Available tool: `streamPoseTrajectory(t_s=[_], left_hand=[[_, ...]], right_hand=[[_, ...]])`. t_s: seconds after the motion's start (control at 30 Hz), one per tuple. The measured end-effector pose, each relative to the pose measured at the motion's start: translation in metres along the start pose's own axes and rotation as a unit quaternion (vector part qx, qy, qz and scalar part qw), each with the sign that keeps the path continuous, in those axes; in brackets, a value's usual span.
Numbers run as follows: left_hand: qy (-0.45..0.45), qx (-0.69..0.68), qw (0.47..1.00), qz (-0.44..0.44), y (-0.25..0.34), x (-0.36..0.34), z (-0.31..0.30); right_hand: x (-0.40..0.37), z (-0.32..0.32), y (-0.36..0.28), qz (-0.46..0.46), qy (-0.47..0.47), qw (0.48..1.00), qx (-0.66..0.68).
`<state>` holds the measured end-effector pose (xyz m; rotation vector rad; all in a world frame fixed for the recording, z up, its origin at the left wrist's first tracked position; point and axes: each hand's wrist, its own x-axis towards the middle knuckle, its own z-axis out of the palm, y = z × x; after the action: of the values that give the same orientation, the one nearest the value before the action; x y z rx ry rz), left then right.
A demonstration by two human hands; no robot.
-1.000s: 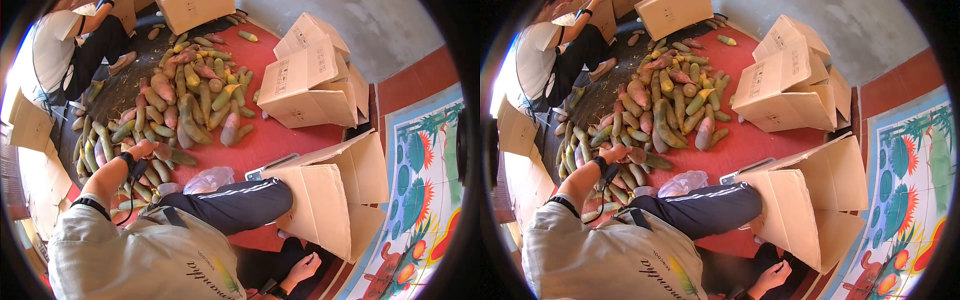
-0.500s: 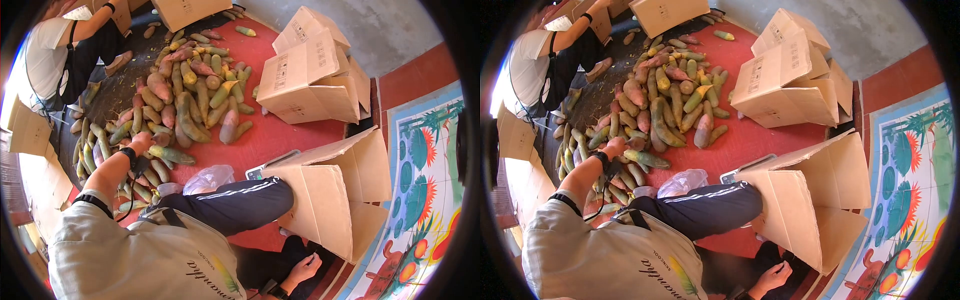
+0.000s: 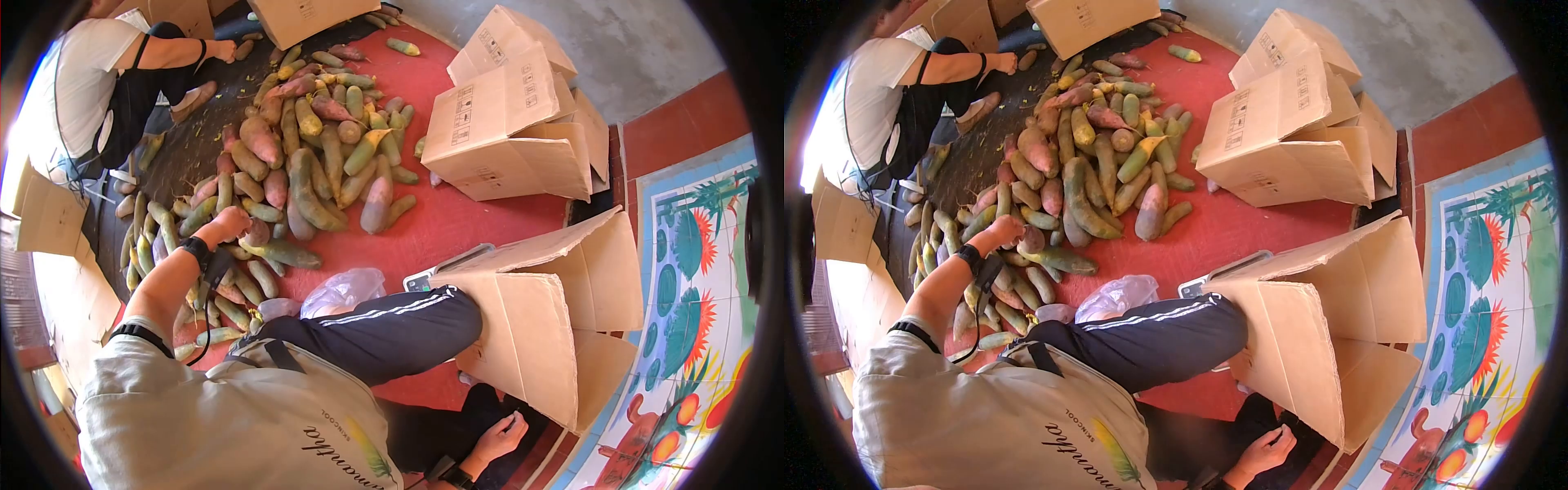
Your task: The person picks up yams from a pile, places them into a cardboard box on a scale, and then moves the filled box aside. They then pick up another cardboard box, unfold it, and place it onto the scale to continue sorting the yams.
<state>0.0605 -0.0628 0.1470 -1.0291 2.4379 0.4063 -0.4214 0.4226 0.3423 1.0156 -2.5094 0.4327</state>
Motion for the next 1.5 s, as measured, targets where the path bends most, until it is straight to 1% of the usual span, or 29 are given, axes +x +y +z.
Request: streamPoseTrajectory(t_s=[0.03,0.07,0.1,0.13,0.2,0.23,0.3,0.33,0.37,0.43,0.47,0.5,0.57,0.63,0.7,0.77,0.83,0.9,0.97,1.03,1.1,1.13,1.2,1.23,1.3,1.33,1.4,1.43,1.5], left_hand=[[0.001,0.003,1.0,0.001,0.002,-0.003,-0.007],[0.013,-0.157,0.987,-0.045,0.006,-0.007,-0.013],[0.025,-0.312,0.946,-0.087,0.01,-0.01,-0.019],[0.029,-0.31,0.947,-0.083,0.014,-0.013,-0.026],[0.085,-0.517,0.847,-0.09,0.024,-0.019,-0.041],[0.084,-0.514,0.85,-0.083,0.03,-0.021,-0.052],[0.123,-0.558,0.818,-0.058,0.051,-0.025,-0.083],[0.147,-0.524,0.837,-0.05,0.065,-0.029,-0.105],[0.15,-0.521,0.839,-0.044,0.076,-0.03,-0.12],[0.199,-0.562,0.803,0.005,0.094,-0.028,-0.148],[0.179,-0.595,0.783,0.016,0.103,-0.027,-0.165],[0.182,-0.592,0.785,0.025,0.114,-0.028,-0.184],[0.23,-0.596,0.762,0.106,0.141,-0.034,-0.226],[0.251,-0.578,0.762,0.145,0.168,-0.042,-0.27],[0.245,-0.629,0.695,0.247,0.192,-0.039,-0.307],[0.269,-0.613,0.685,0.287,0.232,-0.046,-0.348],[0.329,-0.513,0.69,0.39,0.261,-0.033,-0.379],[0.21,-0.669,0.561,0.44,0.303,-0.025,-0.404],[0.165,-0.67,0.537,0.485,0.342,-0.024,-0.424],[0.185,-0.61,0.607,0.475,0.378,-0.024,-0.437],[0.137,-0.579,0.637,0.49,0.411,-0.02,-0.442],[0.135,-0.578,0.638,0.491,0.424,-0.015,-0.44],[0.116,-0.488,0.685,0.528,0.449,0.0,-0.43],[0.112,-0.488,0.686,0.528,0.458,0.003,-0.424],[0.139,-0.312,0.819,0.461,0.472,0.008,-0.412],[0.136,-0.312,0.82,0.461,0.478,0.015,-0.404],[0.221,-0.091,0.87,0.432,0.487,0.03,-0.387],[0.219,-0.091,0.871,0.431,0.487,0.032,-0.382],[0.178,-0.028,0.902,0.393,0.487,0.038,-0.372]], right_hand=[[0.0,0.0,-0.002,0.004,0.003,1.0,0.004],[0.0,0.0,-0.003,0.008,0.005,1.0,0.007],[0.0,0.0,-0.003,0.011,0.008,1.0,0.007],[0.0,0.0,-0.004,0.021,0.004,1.0,0.014],[0.002,0.0,-0.005,0.036,0.007,0.999,0.018],[0.003,0.001,-0.005,0.016,0.02,0.999,0.018],[0.002,0.002,-0.005,0.0,0.039,0.999,0.018],[0.002,0.003,-0.005,0.004,0.041,0.999,0.027],[0.002,0.003,-0.006,0.007,0.042,0.998,0.036],[0.003,0.003,-0.008,0.001,0.064,0.997,0.039],[0.003,0.004,-0.008,0.005,0.064,0.997,0.05],[0.003,0.004,-0.008,0.011,0.065,0.996,0.06],[0.003,0.0,-0.009,0.014,0.077,0.995,0.059],[0.002,0.002,-0.008,0.022,0.081,0.995,0.063],[-0.001,0.001,-0.006,0.026,0.095,0.993,0.065],[-0.002,0.0,-0.008,0.04,0.093,0.991,0.088],[-0.003,-0.001,-0.006,0.043,0.099,0.991,0.082],[-0.007,-0.001,-0.004,0.042,0.107,0.99,0.083],[-0.008,-0.003,-0.004,0.047,0.11,0.989,0.082],[-0.011,-0.004,-0.003,0.052,0.115,0.988,0.089],[-0.012,-0.005,-0.003,0.061,0.117,0.987,0.089],[-0.013,-0.005,-0.003,0.066,0.119,0.987,0.09],[-0.012,-0.006,-0.004,0.067,0.125,0.985,0.093],[-0.013,-0.007,-0.005,0.067,0.128,0.985,0.097],[-0.012,-0.009,-0.006,0.074,0.122,0.985,0.094],[-0.011,-0.009,-0.007,0.077,0.119,0.986,0.092],[-0.01,-0.008,-0.007,0.075,0.12,0.986,0.093],[-0.009,-0.008,-0.007,0.071,0.123,0.985,0.093],[-0.007,-0.008,-0.007,0.075,0.115,0.986,0.09]])
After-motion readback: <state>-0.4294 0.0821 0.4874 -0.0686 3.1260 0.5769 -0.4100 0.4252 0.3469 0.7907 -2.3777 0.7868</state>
